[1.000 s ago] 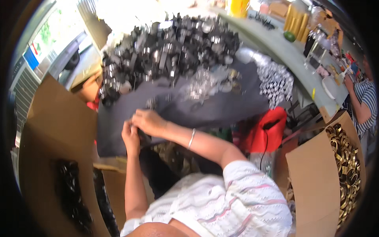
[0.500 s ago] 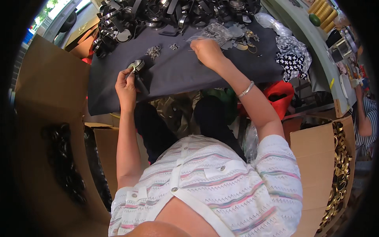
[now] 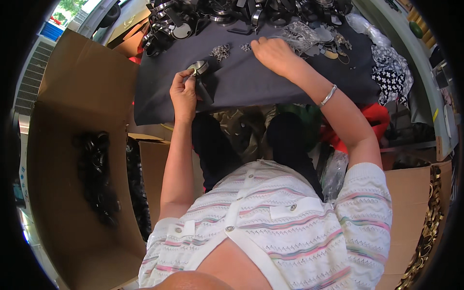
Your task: The person assembles clamp components by hand, fitting metal plates and fasteners onto plastic bases, and places the completed assemblies into a cardboard box.
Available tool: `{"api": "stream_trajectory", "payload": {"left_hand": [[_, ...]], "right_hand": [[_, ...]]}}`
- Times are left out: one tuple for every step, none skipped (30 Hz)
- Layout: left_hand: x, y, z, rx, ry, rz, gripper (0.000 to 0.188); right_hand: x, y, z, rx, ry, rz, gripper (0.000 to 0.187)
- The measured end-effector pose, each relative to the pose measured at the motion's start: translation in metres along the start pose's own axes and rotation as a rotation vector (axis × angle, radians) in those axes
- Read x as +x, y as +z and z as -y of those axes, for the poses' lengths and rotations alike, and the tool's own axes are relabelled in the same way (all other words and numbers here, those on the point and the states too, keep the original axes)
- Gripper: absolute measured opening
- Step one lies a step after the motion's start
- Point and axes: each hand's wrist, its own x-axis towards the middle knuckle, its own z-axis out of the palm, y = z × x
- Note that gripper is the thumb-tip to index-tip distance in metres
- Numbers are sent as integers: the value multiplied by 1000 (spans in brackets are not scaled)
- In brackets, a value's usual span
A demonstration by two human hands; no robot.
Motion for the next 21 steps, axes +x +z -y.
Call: {"api": "stream_trajectory", "payload": {"left_hand": [[0, 0, 0, -17, -11, -7, 17], [0, 0, 1, -12, -13, -7, 17], [0, -1, 1, -6, -3, -18, 17], [1, -1, 1, 0, 11, -24, 18], [1, -1, 0, 5, 11, -19, 18], [2, 0, 0, 1, 5, -26, 18], [2, 0, 0, 0, -1, -32, 17], [1, 0, -1, 7, 2, -29, 17], [1, 0, -3, 5, 2, -21, 17], [0, 1, -4, 2, 2, -14, 16], [0, 2, -5, 7, 4, -11, 16], [-1, 2, -7, 16, -2, -15, 14], [-1, 3, -7, 25, -9, -19, 13], [-1, 3, -7, 28, -8, -18, 13], [-1, 2, -6, 16, -15, -22, 12], [-1, 2, -6, 3, -23, -25, 12], [0, 1, -5, 4, -24, -26, 12], [-1, 1, -6, 0, -26, -26, 12], [0, 1, -6, -3, -29, -25, 12], [0, 2, -6, -4, -31, -26, 12], [0, 1, -7, -13, -26, -22, 12]], "right_hand": [[1, -3, 6, 5, 3, 0, 7], [4, -6, 14, 188, 43, -86, 8], [7, -8, 24, 370, 84, -170, 8], [11, -10, 35, 644, 55, -313, 8], [14, -13, 46, 812, 85, -277, 9], [18, -18, 59, 980, 115, -243, 10], [22, -17, 69, 1171, 212, -170, 10], [26, -12, 80, 1362, 309, -93, 10], [31, -9, 88, 1479, 356, -71, 7], [35, -5, 94, 1483, 358, -77, 7], [38, -2, 98, 1498, 336, -116, 7], [41, 1, 104, 1514, 311, -151, 6], [44, 5, 108, 1546, 332, -145, 5], [45, 8, 112, 1548, 332, -148, 5], [47, 9, 116, 1486, 333, -192, 5], [48, 11, 118, 1423, 335, -236, 5], [49, 12, 118, 1424, 334, -236, 5], [49, 13, 119, 1416, 331, -257, 5], [49, 14, 119, 1407, 329, -279, 6], [49, 14, 119, 1407, 330, -277, 6], [49, 13, 118, 1376, 302, -301, 5]]}}
